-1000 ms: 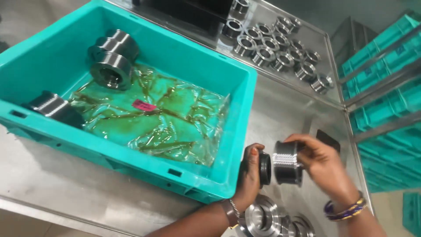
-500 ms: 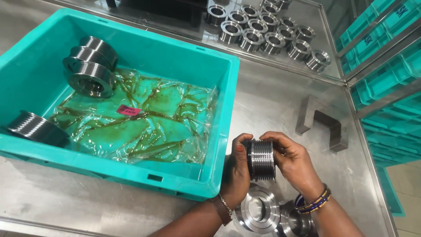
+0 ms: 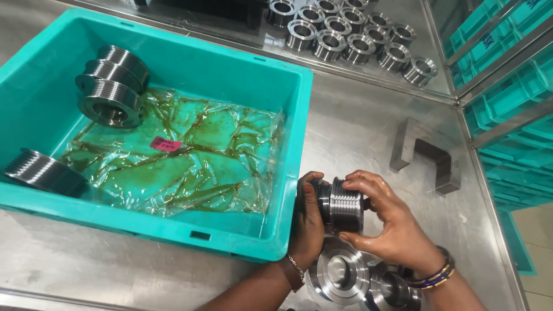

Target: Inspecting, manipulating, and organizing various metal pulleys and gears at a quality control station.

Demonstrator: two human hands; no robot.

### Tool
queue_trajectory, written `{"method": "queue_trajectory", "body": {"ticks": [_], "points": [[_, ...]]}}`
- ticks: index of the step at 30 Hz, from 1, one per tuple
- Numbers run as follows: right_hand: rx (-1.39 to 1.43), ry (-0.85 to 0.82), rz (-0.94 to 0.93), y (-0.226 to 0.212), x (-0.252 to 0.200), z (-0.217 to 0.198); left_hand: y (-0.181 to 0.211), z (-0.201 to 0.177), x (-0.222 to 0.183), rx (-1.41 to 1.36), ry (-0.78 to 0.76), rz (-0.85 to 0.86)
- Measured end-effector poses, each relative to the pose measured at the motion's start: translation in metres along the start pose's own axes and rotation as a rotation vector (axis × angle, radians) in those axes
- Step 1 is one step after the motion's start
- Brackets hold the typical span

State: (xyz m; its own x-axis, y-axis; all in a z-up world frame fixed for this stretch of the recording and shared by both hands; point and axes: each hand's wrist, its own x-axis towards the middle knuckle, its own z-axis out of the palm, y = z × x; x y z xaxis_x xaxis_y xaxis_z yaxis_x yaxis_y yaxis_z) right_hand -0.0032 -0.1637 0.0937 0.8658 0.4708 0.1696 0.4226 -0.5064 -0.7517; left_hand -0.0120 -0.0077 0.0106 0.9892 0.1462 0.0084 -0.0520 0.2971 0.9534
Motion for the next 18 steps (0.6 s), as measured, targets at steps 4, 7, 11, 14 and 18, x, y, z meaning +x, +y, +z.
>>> {"method": "queue_trajectory", "body": {"ticks": [4, 7, 11, 14, 18], "points": [[-0.047, -0.001, 0.024, 0.001, 0.002, -0.002, 0.000, -0.001, 0.000, -0.043, -0.040, 0.100], [0.019, -0.016, 0.059, 0.006, 0.002, 0.002, 0.009, -0.002, -0.002, -0.022, -0.105, 0.037], [0.113, -0.026, 0.151, 0.006, 0.003, 0.012, 0.016, -0.003, -0.005, 0.068, -0.140, -0.006], [0.285, -0.005, 0.244, 0.018, -0.001, 0.018, 0.011, -0.006, -0.006, 0.117, -0.157, 0.146], [0.570, 0.059, 0.347, 0.034, -0.008, 0.023, 0.028, -0.011, -0.009, 0.293, -0.219, 0.224]]}}
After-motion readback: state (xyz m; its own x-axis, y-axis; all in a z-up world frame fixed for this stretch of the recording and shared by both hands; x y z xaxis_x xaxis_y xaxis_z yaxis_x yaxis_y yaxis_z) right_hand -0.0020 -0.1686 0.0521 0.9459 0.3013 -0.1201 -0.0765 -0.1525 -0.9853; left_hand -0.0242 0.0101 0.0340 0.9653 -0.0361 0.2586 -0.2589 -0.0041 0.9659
